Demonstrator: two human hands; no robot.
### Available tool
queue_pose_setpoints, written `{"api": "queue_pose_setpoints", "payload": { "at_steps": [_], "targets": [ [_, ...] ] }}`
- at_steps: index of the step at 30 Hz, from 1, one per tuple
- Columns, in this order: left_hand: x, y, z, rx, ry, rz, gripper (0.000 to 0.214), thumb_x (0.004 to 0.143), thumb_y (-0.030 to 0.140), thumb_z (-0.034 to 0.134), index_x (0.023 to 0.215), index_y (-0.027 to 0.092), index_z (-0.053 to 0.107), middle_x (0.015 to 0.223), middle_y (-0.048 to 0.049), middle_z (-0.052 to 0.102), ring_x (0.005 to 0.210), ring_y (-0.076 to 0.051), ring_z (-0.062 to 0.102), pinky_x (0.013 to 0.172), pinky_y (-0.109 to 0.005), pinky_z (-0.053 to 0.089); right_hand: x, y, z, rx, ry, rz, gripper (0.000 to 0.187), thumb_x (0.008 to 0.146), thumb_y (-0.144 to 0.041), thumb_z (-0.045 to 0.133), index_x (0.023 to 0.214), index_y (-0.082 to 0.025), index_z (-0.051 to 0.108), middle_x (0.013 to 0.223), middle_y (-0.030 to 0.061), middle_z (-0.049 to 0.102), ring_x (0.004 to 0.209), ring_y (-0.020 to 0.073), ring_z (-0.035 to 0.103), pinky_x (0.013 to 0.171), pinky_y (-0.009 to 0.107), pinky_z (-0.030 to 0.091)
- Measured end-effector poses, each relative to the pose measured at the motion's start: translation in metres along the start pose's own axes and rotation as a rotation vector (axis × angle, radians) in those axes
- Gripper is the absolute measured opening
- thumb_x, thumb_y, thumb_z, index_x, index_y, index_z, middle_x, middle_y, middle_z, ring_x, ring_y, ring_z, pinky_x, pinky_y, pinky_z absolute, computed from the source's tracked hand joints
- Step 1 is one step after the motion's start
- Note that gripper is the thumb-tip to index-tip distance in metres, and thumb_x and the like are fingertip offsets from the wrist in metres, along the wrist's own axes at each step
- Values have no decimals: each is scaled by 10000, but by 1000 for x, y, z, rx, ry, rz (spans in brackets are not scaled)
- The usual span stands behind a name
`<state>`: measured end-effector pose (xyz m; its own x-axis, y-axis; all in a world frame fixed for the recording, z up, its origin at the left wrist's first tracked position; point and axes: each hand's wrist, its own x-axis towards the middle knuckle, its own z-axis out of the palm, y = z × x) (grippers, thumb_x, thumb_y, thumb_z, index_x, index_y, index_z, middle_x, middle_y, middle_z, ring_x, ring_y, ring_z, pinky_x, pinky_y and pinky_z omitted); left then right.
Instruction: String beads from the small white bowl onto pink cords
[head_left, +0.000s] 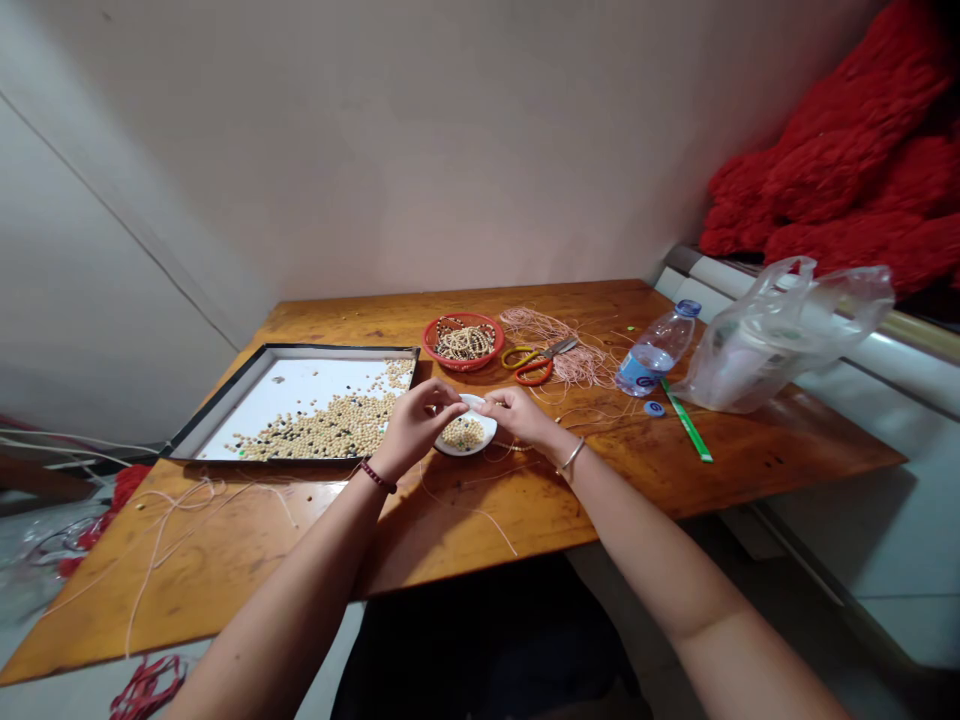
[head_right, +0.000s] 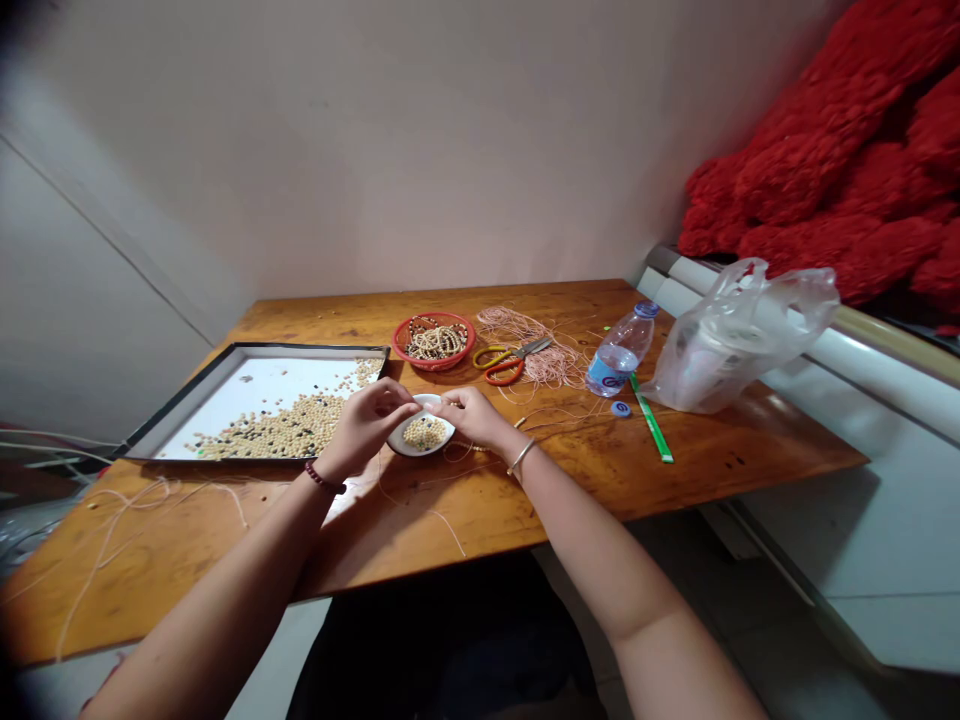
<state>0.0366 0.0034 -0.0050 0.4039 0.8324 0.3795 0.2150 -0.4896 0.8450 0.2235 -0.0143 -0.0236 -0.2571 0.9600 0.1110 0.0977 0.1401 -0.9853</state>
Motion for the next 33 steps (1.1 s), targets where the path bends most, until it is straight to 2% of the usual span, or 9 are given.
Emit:
{"api": "queue_pose_setpoints", "payload": {
  "at_steps": [3, 6, 10, 14, 19, 23, 26, 30, 33],
  "targets": [
    [0, 3, 1, 28, -8, 6, 235, 785, 380, 675, 779, 160, 594, 737, -44, 656, 666, -129, 612, 573, -224, 474, 1, 4, 0, -55, 26, -42, 458, 735, -550, 601, 546, -157, 460, 555, -33, 420, 526, 75, 357, 491, 210, 276],
    [-1, 4, 2, 70, 37, 19, 262, 791, 410, 663, 774, 160, 589, 712, -29, 639, 628, -115, 579, 543, -210, 443, 1, 4, 1, -90, 52, -74, 448, 751, -543, 584, 556, -156, 472, 563, -33, 422, 536, 79, 365, 507, 213, 291],
    [-2, 3, 3, 261, 74, 69, 241, 820, 407, 633, 772, 171, 613, 679, -2, 623, 590, -102, 532, 537, -208, 405, 2, 2, 3, -130, 96, -84, 446, 750, -545, 559, 540, -170, 440, 551, -35, 390, 535, 83, 344, 504, 221, 283],
    [-2, 0, 3, 415, 69, 166, 197, 843, 374, 617, 792, 187, 653, 693, -6, 646, 606, -113, 543, 595, -231, 426, 4, 3, 6, -122, 117, -70, 416, 739, -541, 535, 559, -180, 435, 561, -30, 396, 542, 93, 352, 503, 231, 280],
    [-5, -1, 6, 518, 11, 284, 147, 889, 292, 560, 910, 212, 681, 853, -39, 677, 755, -154, 585, 704, -272, 454, 4, 5, 8, -100, 93, -78, 394, 808, -498, 431, 562, -190, 428, 566, -18, 421, 559, 106, 379, 545, 246, 319],
    [-7, 4, 7, 678, -4, 329, 153, 896, 260, 537, 881, 227, 686, 851, -48, 659, 819, -189, 563, 748, -309, 442, 0, 7, 10, -52, 58, -42, 390, 861, -479, 360, 624, -190, 470, 613, -4, 463, 580, 114, 404, 553, 248, 338],
    [-8, 9, 5, 756, -20, 356, 179, 900, 255, 525, 818, 232, 682, 833, -45, 650, 819, -193, 546, 749, -313, 431, -3, 9, 12, -127, 59, -54, 391, 891, -488, 355, 676, -193, 493, 616, -3, 461, 588, 122, 408, 546, 253, 333],
    [-8, 11, 3, 880, -12, 420, 186, 913, 290, 508, 859, 224, 672, 844, -49, 647, 838, -200, 527, 703, -304, 421, -7, 8, 10, -223, 32, -116, 439, 943, -487, 286, 730, -193, 533, 594, -4, 444, 565, 128, 402, 550, 265, 332],
    [-8, 11, 2, 950, -27, 448, 199, 923, 303, 488, 850, 213, 650, 854, -47, 646, 854, -205, 518, 712, -306, 423, -9, 4, 9, -234, -7, -154, 442, 956, -481, 281, 860, -190, 599, 648, 10, 515, 609, 140, 459, 593, 266, 375]
  ]
}}
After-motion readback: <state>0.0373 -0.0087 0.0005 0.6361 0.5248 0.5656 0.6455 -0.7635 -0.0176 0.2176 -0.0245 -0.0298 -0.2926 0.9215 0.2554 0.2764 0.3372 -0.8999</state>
